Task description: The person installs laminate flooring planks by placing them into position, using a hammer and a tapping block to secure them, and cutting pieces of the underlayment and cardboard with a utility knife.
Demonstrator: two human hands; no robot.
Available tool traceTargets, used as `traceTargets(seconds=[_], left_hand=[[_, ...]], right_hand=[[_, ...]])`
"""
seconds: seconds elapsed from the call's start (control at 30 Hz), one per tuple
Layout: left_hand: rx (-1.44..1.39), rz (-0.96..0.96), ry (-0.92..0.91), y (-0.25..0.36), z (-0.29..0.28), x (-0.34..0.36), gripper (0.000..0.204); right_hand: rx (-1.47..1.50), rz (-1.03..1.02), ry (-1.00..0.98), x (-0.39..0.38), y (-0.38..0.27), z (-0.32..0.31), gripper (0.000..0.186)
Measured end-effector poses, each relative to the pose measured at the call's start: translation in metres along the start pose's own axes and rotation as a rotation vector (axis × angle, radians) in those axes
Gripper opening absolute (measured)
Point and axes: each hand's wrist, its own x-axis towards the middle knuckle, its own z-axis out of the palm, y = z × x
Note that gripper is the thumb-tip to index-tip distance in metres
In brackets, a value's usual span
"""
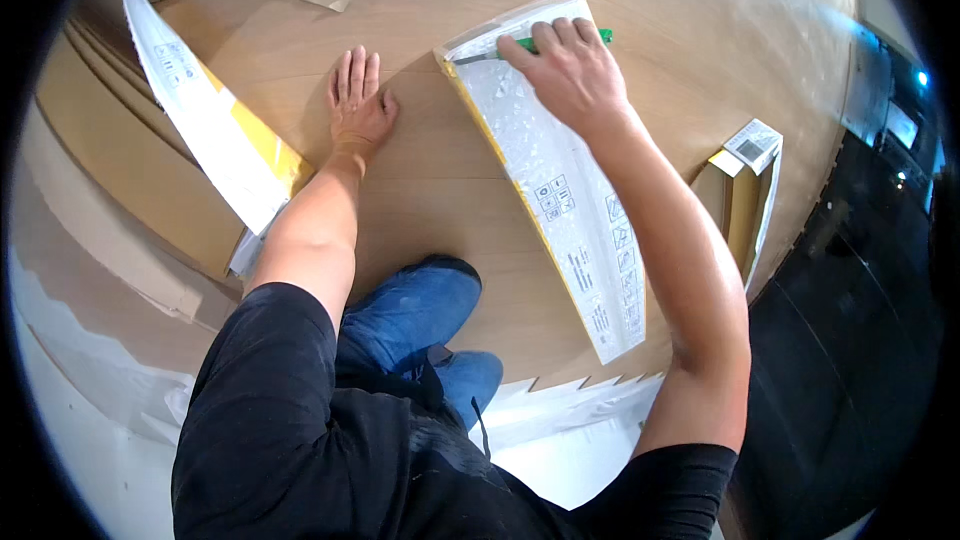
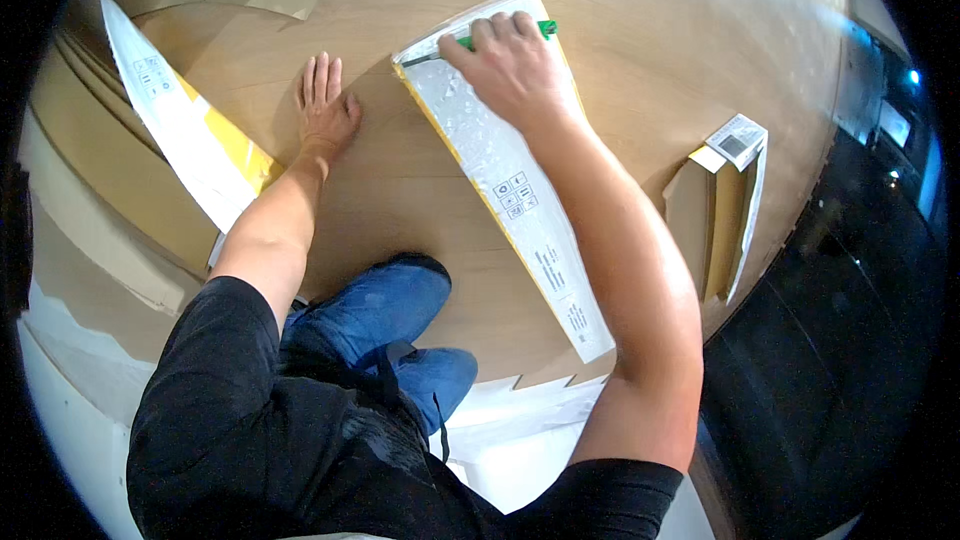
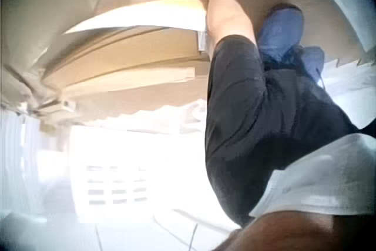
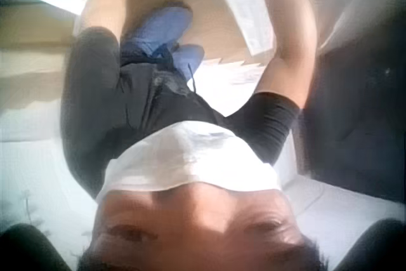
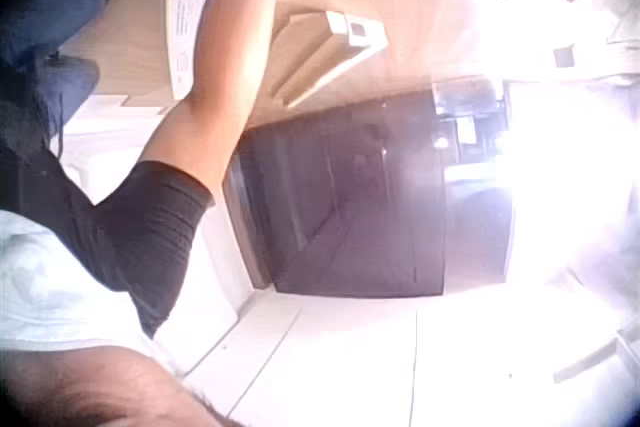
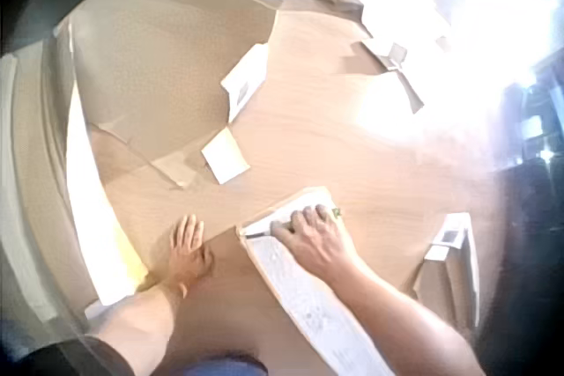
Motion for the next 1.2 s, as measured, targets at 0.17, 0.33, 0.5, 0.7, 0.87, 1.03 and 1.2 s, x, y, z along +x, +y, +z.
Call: traceTargets(seconds=[0.17, 0.33, 0.5, 0.7, 0.87, 1.03, 1.2], left_hand=[[-0.001, -0.003, 0.028, -0.002, 0.013, 0.002, 0.074], [0.017, -0.010, 0.013, -0.002, 0.011, 0.003, 0.075], [0.031, -0.008, 0.016, -0.006, 0.012, 0.002, 0.075], [0.049, 0.001, 0.017, -0.001, 0.007, 0.006, 0.076], [0.077, 0.032, 0.058, -0.004, 0.008, 0.003, 0.073], [0.117, 0.066, 0.123, -0.010, 0.015, 0.006, 0.071], [0.205, 0.100, 0.158, -0.007, 0.017, 0.009, 0.067]], right_hand=[[-0.227, 0.194, -0.226, -0.040, 0.100, 0.003, 0.039], [0.115, 0.630, -0.326, -0.055, 0.101, -0.039, 0.031], [0.522, 0.665, -0.513, -0.012, -0.002, -0.063, 0.029], [0.506, 0.673, -0.521, -0.027, -0.018, -0.056, 0.023], [0.534, 0.709, -0.576, -0.102, -0.031, -0.044, 0.021], [0.479, 0.764, -0.668, -0.205, -0.053, -0.031, 0.026], [0.428, 0.830, -0.721, -0.306, -0.082, -0.003, 0.041]])
